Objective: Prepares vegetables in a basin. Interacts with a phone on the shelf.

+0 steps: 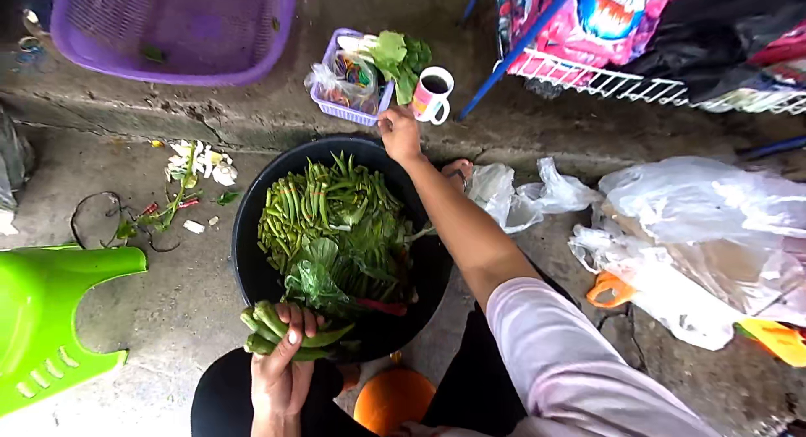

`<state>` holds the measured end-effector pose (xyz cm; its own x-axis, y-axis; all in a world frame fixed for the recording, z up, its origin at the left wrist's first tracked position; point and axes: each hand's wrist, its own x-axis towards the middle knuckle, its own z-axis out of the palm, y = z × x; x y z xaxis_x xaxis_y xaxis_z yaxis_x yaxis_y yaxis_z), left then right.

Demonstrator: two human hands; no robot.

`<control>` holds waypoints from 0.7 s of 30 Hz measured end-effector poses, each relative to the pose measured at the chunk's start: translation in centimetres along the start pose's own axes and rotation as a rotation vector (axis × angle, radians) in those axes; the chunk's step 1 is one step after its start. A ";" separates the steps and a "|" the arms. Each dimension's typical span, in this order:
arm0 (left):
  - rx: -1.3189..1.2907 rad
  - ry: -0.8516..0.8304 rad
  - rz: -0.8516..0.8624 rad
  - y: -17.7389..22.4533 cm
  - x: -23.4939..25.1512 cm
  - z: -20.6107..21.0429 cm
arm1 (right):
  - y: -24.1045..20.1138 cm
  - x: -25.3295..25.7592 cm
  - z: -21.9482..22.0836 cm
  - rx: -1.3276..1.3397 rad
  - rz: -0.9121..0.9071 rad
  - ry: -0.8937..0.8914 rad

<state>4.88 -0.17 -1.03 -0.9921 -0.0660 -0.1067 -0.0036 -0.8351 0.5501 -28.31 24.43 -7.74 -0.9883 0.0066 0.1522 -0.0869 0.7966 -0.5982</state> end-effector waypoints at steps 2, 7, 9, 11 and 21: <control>0.039 0.031 -0.023 -0.4 0.1 -0.1 | -0.9 4.2 0.6 -0.041 -0.040 -0.053; 0.146 0.092 -0.068 0.0 0.9 -0.6 | -2.4 11.5 3.9 -0.202 -0.076 -0.157; 0.172 0.080 -0.078 0.5 1.4 -0.7 | -2.0 13.3 5.2 -0.277 -0.044 -0.169; 0.172 0.065 -0.081 0.8 1.7 -0.8 | -1.6 14.6 6.0 -0.348 -0.040 -0.197; 0.198 0.106 -0.063 0.8 1.1 -0.3 | -1.6 14.0 1.1 0.032 -0.032 0.060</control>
<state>3.84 -1.10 -0.92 -0.9704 -0.0830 -0.2269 -0.1001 -0.7166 0.6902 -42.15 22.59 -5.53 -0.9758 0.0187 0.2177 -0.1228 0.7771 -0.6173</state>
